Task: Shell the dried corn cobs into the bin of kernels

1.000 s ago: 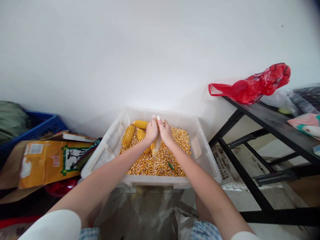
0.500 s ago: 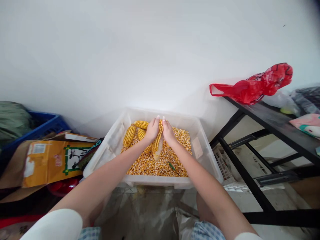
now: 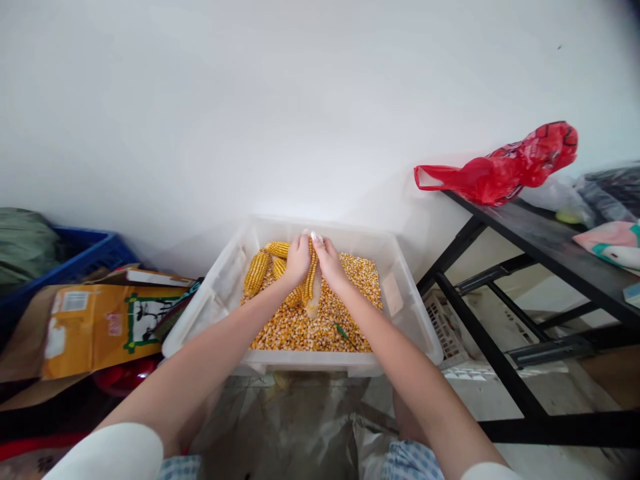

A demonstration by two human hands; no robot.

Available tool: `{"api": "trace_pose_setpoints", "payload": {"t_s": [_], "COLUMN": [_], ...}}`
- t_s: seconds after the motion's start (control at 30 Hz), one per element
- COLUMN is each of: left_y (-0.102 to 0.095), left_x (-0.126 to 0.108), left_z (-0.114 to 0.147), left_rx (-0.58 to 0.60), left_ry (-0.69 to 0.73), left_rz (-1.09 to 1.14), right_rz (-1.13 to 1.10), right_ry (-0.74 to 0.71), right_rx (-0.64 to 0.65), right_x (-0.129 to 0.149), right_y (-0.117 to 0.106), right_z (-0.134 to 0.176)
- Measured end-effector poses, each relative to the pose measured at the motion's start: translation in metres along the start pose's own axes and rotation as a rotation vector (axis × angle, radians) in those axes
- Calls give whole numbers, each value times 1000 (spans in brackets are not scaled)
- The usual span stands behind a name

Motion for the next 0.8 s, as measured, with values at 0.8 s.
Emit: {"api": "trace_pose_setpoints", "payload": {"t_s": [0.8], "left_y": [-16], "left_x": [-8], "left_z": [6], "left_rx": [-170], "left_ry": [22], "left_rz": [-30], "right_rz": [26], "right_ry": [29], "right_rx": [8], "right_x": [1], "right_y": [10], "right_z": [15]}}
Point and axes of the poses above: each hand's wrist, its own z-axis away from the middle knuckle, its own y-axis out of the palm, x = y × z, the point moved 7 cm from there along -z, towards the middle knuckle, and after that the axes turned 4 degrees about -x, right-handed, at the moved point
